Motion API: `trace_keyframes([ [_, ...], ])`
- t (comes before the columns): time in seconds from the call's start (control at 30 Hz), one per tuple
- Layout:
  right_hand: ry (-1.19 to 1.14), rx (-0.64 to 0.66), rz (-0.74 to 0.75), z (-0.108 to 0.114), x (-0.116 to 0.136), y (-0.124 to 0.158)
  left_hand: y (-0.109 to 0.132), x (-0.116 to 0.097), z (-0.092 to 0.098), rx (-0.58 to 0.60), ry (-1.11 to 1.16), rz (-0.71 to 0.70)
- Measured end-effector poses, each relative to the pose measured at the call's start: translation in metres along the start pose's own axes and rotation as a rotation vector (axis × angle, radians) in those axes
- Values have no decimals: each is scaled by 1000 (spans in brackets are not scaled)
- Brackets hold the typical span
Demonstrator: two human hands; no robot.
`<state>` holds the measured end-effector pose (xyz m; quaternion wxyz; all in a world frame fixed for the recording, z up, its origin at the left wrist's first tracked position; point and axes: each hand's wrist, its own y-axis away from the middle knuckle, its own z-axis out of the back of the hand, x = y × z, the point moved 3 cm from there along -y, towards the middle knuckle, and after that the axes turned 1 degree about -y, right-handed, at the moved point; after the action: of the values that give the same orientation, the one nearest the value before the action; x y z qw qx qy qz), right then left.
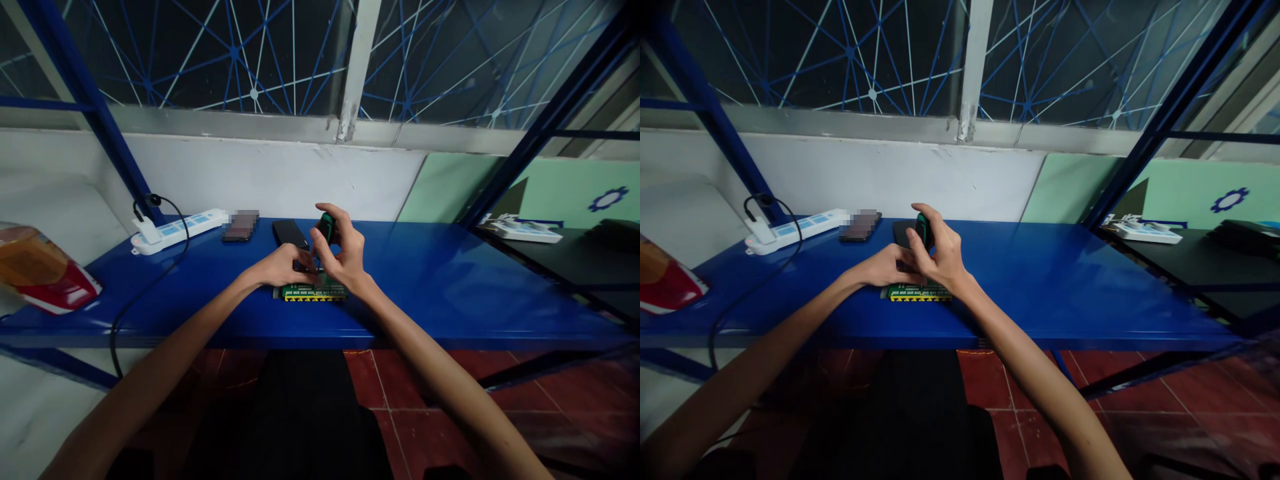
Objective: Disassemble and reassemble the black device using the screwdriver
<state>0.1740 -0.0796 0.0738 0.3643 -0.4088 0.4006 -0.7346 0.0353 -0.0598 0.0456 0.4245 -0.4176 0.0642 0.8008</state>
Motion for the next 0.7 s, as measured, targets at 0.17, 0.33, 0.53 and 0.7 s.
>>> trace_keyframes([
  [0.17, -26, 0, -31, 0, 1, 0, -1, 0, 1, -38, 1, -10],
  [0.33, -55, 14, -27, 1, 2, 0, -1, -4, 2, 67, -5, -45],
  [0.53, 17, -40, 0, 2, 3, 2, 1, -1, 2, 61, -26, -40],
  [0.7, 57, -106, 49, 2, 5, 3, 2, 1, 3, -43, -32, -20],
])
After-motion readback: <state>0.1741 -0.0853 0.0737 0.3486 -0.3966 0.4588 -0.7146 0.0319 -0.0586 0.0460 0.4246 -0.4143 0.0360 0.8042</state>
